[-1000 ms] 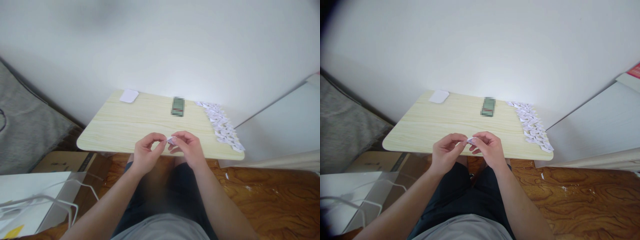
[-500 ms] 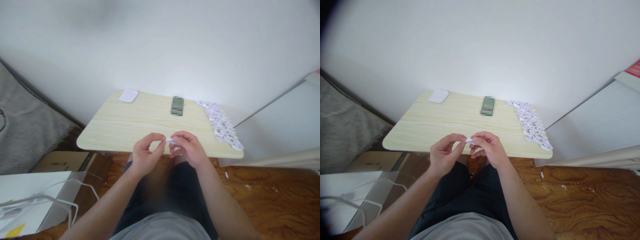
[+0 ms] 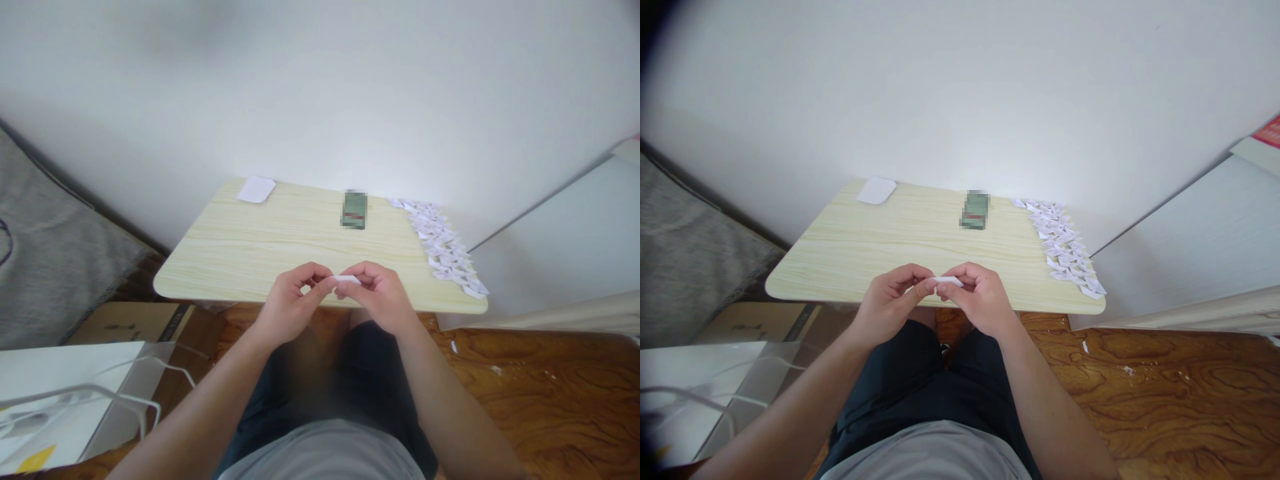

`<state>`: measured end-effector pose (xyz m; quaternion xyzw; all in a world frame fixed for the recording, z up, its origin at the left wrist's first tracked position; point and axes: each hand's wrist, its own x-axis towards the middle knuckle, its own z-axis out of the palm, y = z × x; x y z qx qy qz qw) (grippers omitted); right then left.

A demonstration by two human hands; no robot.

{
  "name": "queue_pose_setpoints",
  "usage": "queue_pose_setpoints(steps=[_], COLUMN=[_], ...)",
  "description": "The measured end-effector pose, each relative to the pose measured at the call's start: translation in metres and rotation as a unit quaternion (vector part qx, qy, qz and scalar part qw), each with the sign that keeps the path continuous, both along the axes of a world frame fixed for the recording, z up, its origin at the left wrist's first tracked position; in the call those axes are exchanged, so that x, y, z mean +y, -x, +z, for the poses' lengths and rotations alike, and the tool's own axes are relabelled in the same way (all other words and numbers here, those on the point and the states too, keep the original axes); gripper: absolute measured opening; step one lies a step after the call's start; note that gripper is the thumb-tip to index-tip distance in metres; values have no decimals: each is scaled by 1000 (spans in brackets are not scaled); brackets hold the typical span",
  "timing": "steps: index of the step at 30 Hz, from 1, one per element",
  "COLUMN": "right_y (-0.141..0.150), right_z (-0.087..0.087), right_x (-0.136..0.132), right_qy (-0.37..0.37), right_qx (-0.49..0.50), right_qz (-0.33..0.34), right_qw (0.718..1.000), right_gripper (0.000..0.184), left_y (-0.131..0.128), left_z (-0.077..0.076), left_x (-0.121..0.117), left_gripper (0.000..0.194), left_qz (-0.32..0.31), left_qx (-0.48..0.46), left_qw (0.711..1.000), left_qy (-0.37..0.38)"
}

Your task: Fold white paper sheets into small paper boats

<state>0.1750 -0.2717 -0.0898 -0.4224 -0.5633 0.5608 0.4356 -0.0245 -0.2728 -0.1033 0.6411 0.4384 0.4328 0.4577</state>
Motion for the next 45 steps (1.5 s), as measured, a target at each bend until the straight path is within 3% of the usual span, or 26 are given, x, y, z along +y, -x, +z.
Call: queue_pose_setpoints(steps=[6, 13, 21, 25, 30, 37, 45], right_y=[-4, 3, -10, -14, -16, -20, -17], right_z=[3, -1, -2, -6, -13, -19, -28], right_x=[0, -1, 8, 16, 24, 38, 59], right_qy=[-22, -104, 49, 58, -3, -63, -32], right_qx=[-49, -168, 3, 20, -71, -205, -282], right_qz=[-16, -79, 22, 17, -29, -102, -126], right_qw=[998, 977, 999, 998, 997, 971, 951], right_gripper=[20, 18, 28, 30, 23, 20, 11], left_y=[1, -4, 4, 4, 0, -9, -26], left_z=[8, 3, 6, -1, -17, -30, -40], left_x=[1, 8, 19, 31, 47, 63, 78], left_gripper=[25, 29, 35, 33, 28, 28, 33], left_qz=[2, 26, -84, -90, -75, -42, 25], left_qx=[63, 145, 22, 4, -39, -46, 38], left_qw=[998, 989, 992, 990, 989, 989, 995], left_qy=[-26, -26, 94, 110, 122, 135, 90])
